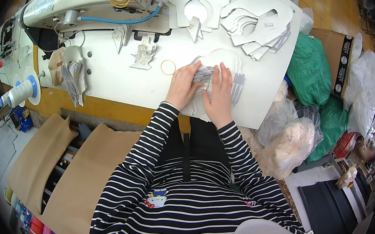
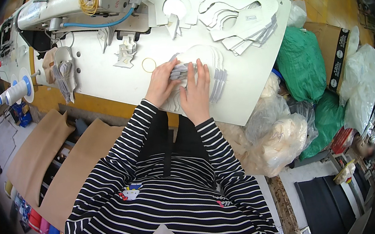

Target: The person repeatedly picks up small white fabric pieces from a table, aligns and stacks them by hand, and places the stacks back on the table. The person occasionally moves stacks aside to access more pieces and continues the sorting cycle.

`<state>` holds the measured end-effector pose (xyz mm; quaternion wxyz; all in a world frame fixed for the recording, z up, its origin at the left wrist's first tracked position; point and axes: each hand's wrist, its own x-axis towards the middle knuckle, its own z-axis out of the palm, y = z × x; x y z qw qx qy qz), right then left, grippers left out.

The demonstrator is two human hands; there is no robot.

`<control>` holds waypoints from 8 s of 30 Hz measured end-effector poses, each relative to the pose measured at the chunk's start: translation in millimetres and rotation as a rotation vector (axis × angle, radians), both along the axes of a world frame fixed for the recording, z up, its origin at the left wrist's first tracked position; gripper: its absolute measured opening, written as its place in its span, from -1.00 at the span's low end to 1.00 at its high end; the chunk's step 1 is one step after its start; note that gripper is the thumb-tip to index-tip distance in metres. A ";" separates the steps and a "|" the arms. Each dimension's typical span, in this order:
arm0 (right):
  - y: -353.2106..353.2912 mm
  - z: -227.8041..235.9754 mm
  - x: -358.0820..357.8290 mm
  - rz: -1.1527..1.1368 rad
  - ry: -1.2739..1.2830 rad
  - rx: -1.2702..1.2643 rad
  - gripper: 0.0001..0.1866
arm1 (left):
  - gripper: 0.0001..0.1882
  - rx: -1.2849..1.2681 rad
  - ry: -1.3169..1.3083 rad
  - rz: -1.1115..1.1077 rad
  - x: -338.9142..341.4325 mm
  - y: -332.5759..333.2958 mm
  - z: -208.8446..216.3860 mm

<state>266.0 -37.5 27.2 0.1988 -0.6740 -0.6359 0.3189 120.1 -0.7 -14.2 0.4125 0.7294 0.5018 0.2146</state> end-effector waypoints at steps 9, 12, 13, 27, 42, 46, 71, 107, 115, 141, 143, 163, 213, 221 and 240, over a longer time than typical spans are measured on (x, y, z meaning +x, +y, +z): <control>6.1 -14.1 -9.2 -0.028 0.152 -0.095 -0.09 | -0.15 0.085 0.076 -0.024 -1.5 -3.8 -10.2; -0.5 -15.1 -9.1 -0.038 0.108 -0.045 -0.12 | -0.16 0.139 -0.021 0.067 3.3 -11.0 -13.8; -2.0 -16.4 -8.6 -0.035 0.071 -0.002 -0.14 | -0.17 0.157 -0.043 0.074 2.4 -11.7 -14.7; 3.6 -20.3 -14.3 -0.032 -0.012 -0.054 -0.16 | 0.02 -0.019 -0.057 -0.009 -3.6 -7.3 -11.4; 1.4 -23.5 -21.8 0.053 -0.071 -0.113 -0.12 | -0.12 0.036 0.153 -0.058 -7.3 -20.7 -18.2; 4.7 -20.6 -25.6 0.041 0.065 -0.171 -0.12 | -0.16 0.014 0.057 -0.063 -13.4 -16.7 -23.4; 6.6 315.7 5.2 -0.159 0.694 0.569 -0.67 | -0.55 -1.241 -1.705 -0.049 -5.1 -4.6 334.3; -8.3 372.0 -30.3 0.110 0.345 0.787 -0.84 | -0.56 -1.034 -1.677 -0.020 -35.5 -37.1 355.1; -8.1 370.3 -33.2 0.137 0.347 0.812 -0.81 | -0.55 -0.962 -1.665 -0.019 -35.5 -40.5 352.3; 0.2 354.1 -45.6 0.205 0.216 0.822 -0.79 | -0.46 -0.744 -1.569 0.037 -39.5 -49.6 348.5; 2.8 351.1 -49.2 0.239 0.277 0.754 -0.76 | -0.43 -0.722 -1.516 0.051 -46.0 -50.0 342.4; 53.5 -37.3 -102.0 0.372 -0.457 -0.056 -0.70 | -0.19 -0.791 -0.567 -0.295 -163.6 -123.5 254.1; -69.9 321.3 5.9 0.244 0.353 0.575 -0.30 | -0.51 -0.047 -0.644 -0.740 24.9 14.2 274.9; -78.4 295.1 37.8 0.082 1.560 0.983 -0.51 | -0.61 -0.599 -1.233 -0.183 21.6 52.1 345.3; -45.8 311.8 33.0 0.198 0.408 0.896 -0.04 | -0.47 0.419 -0.467 -0.554 21.8 -2.5 333.8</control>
